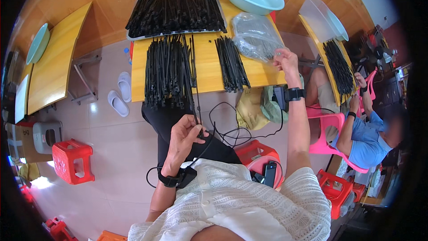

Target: Preparing and sorting black plastic cable ties.

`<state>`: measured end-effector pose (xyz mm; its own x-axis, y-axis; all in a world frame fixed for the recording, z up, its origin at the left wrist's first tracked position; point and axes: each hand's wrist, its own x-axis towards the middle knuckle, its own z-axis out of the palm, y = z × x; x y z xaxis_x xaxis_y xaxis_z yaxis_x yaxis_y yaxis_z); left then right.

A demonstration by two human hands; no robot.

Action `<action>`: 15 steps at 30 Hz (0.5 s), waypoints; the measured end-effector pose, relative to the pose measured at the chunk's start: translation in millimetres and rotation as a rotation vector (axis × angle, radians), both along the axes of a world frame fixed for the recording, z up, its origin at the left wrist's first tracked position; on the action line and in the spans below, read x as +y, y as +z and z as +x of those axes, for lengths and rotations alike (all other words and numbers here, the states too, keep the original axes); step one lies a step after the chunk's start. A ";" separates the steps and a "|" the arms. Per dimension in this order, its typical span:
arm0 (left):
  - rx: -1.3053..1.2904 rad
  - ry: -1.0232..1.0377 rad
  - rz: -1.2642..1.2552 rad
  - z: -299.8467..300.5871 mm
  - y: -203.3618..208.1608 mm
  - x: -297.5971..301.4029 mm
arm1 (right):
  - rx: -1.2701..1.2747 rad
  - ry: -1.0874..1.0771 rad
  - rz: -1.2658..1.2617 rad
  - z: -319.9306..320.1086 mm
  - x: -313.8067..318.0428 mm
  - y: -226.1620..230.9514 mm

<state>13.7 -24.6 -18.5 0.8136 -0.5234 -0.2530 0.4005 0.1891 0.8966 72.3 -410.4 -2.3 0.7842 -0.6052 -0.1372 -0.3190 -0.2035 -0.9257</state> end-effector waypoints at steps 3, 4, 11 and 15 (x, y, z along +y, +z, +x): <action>0.000 -0.002 -0.002 -0.7 0.3 -1.4 | -0.043 -0.100 -0.212 1.9 -4.1 -4.8; 0.003 -0.003 -0.008 -0.9 0.0 -1.5 | -0.036 -0.111 -0.303 2.0 -6.0 -8.6; -0.019 0.010 0.014 -0.7 -0.8 -1.3 | -0.100 -0.124 -0.184 -2.0 1.1 -10.7; -0.007 0.007 0.013 -0.8 0.4 -2.3 | -0.123 -0.131 -0.026 -3.6 -1.3 -6.2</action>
